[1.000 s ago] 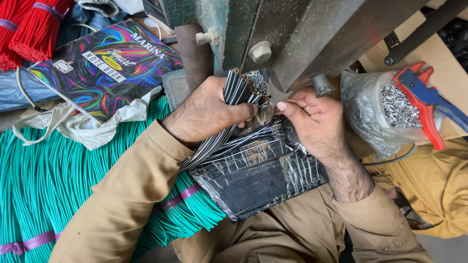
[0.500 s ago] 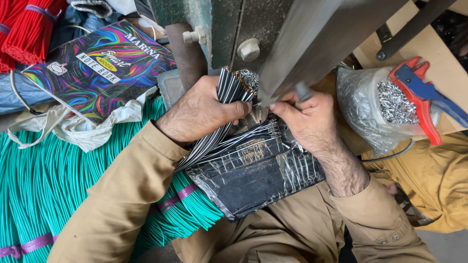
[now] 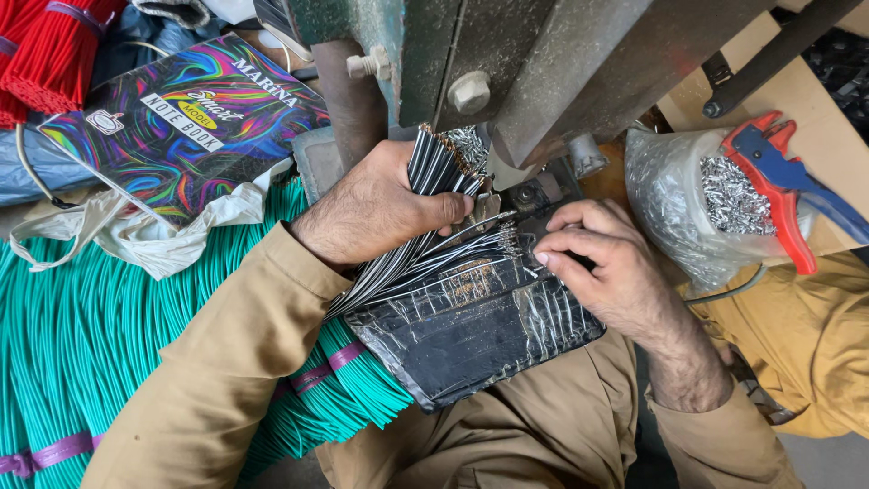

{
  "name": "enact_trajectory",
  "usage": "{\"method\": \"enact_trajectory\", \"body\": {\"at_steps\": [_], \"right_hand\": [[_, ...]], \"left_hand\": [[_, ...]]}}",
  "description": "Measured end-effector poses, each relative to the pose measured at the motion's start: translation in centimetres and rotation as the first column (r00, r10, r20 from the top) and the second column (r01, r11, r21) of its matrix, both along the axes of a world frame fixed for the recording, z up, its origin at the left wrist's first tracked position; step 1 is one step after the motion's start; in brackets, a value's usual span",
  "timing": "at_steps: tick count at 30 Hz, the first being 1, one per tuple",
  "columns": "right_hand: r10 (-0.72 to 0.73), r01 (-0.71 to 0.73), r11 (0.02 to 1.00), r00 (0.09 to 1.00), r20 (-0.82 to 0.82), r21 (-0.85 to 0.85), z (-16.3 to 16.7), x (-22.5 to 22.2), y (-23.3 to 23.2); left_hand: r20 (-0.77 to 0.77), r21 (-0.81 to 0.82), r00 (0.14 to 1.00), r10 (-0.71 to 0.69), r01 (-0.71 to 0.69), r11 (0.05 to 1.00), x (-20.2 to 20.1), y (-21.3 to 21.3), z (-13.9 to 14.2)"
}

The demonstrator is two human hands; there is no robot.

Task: The person attaches small metal ferrules to the ends of black wire bristles, inserting each bristle tip into a ferrule and crimping it under a bench press machine. They use pliers on a bundle of bristles, gather the finished bristles, and continue fitting ferrules one at a time from a bag of metal fittings.

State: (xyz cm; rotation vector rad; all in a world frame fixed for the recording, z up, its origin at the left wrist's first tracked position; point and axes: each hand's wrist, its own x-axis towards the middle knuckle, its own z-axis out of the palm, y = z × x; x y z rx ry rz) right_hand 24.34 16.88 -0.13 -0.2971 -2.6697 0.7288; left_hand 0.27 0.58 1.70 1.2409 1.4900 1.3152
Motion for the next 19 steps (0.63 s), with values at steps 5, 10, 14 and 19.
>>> {"method": "enact_trajectory", "body": {"at_steps": [5, 10, 14, 19], "right_hand": [[-0.119, 0.103, 0.983, 0.988, -0.100, -0.152, -1.5, -0.5, 0.2], [-0.188, -0.010, 0.816, 0.941, -0.282, -0.578, -2.2, -2.7, 0.4], [-0.108, -0.116, 0.773, 0.945, -0.310, -0.623, -2.5, -4.1, -0.1], [-0.167, 0.033, 0.821, 0.969, -0.185, -0.569, -3.4, -4.8, 1.1]], "left_hand": [[-0.009, -0.046, 1.000, 0.006, -0.007, 0.999, 0.0, 0.1, 0.3], [-0.019, -0.034, 1.000, 0.013, -0.014, 0.999, 0.0, 0.0, 0.1], [0.015, 0.001, 1.000, 0.018, -0.018, 1.000, 0.0, 0.1, -0.1], [0.029, 0.023, 0.999, 0.015, -0.015, 1.000, 0.1, 0.2, -0.5]]}}
